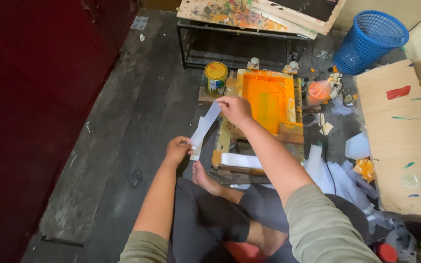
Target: The person spreads orange ink evenly across a screen printing frame using a squeegee. They then pick up a white strip of material, inspect it, and place it onto the inked screen.
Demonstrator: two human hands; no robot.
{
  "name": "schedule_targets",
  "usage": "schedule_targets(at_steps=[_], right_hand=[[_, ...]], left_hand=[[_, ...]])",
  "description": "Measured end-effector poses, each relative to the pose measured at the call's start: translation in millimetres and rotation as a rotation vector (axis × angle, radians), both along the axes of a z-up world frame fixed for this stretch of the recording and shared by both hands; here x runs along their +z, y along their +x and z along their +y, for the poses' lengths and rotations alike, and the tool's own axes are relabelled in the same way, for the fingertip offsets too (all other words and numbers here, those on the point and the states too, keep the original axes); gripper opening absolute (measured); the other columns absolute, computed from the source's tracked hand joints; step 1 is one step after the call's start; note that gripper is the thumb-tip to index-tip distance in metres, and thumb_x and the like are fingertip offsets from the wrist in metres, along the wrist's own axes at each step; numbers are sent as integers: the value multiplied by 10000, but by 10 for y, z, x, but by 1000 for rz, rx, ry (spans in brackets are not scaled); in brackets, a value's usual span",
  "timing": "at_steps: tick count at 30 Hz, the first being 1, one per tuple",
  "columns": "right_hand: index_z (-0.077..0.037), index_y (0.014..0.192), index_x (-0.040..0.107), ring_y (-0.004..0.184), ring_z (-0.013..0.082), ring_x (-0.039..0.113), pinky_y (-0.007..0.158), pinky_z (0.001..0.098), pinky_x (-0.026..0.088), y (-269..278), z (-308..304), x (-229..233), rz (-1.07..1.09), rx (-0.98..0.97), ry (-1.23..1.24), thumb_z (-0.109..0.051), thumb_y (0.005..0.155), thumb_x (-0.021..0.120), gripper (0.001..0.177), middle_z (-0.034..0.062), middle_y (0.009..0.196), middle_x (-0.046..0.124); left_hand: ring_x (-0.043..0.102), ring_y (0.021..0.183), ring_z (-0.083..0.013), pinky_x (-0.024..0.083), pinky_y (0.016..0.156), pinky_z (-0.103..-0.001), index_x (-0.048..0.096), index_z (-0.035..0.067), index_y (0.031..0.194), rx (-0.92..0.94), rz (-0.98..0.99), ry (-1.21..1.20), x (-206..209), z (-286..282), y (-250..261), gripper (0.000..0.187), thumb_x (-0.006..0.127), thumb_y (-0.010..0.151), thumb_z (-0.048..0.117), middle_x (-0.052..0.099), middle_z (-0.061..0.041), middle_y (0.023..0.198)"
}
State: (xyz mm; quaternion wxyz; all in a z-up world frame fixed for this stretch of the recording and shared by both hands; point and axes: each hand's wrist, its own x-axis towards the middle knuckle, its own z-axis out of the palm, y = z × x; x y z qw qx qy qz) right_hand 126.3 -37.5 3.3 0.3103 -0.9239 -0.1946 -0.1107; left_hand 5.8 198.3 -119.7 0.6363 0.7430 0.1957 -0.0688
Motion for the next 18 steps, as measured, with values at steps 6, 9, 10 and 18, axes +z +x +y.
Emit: schedule_targets(at_steps=[6, 9, 10, 18], right_hand=[[-250, 1085, 785, 977, 289, 730, 924, 461, 568, 258, 301, -134, 159, 32, -143, -215, 949, 654, 192, 14, 975, 790], [-260, 1156, 766, 1079, 213, 698, 975, 399, 550, 474, 424, -290, 248, 87, -262, -235, 1011, 595, 226, -28, 1071, 773], [-260, 1156, 766, 1079, 213, 698, 975, 399, 550, 463, 466, -251, 252, 93, -264, -235, 1011, 595, 226, -28, 1071, 773], [-242, 1147, 767, 1031, 306, 702, 939, 465, 574, 932, 827, -871, 145, 172, -459, -143, 964, 548, 302, 72, 1045, 766]], left_hand=[[754, 654, -136, 585, 673, -271, 745, 100, 982, -43, 196, 100, -734, 190, 342, 183, 685, 810, 85, 755, -86, 782], [732, 1038, -295, 553, 890, -381, 809, 160, 944, -177, 202, 378, -638, 163, 391, 163, 729, 804, 184, 782, -94, 951], [732, 1038, -295, 553, 890, -381, 809, 160, 944, -173, 208, 376, -694, 119, 427, 163, 729, 804, 184, 782, -94, 951], [677, 1176, -301, 533, 993, -417, 704, 182, 1123, -254, 356, 459, -774, 186, 605, 338, 783, 798, 228, 735, -105, 1123]])
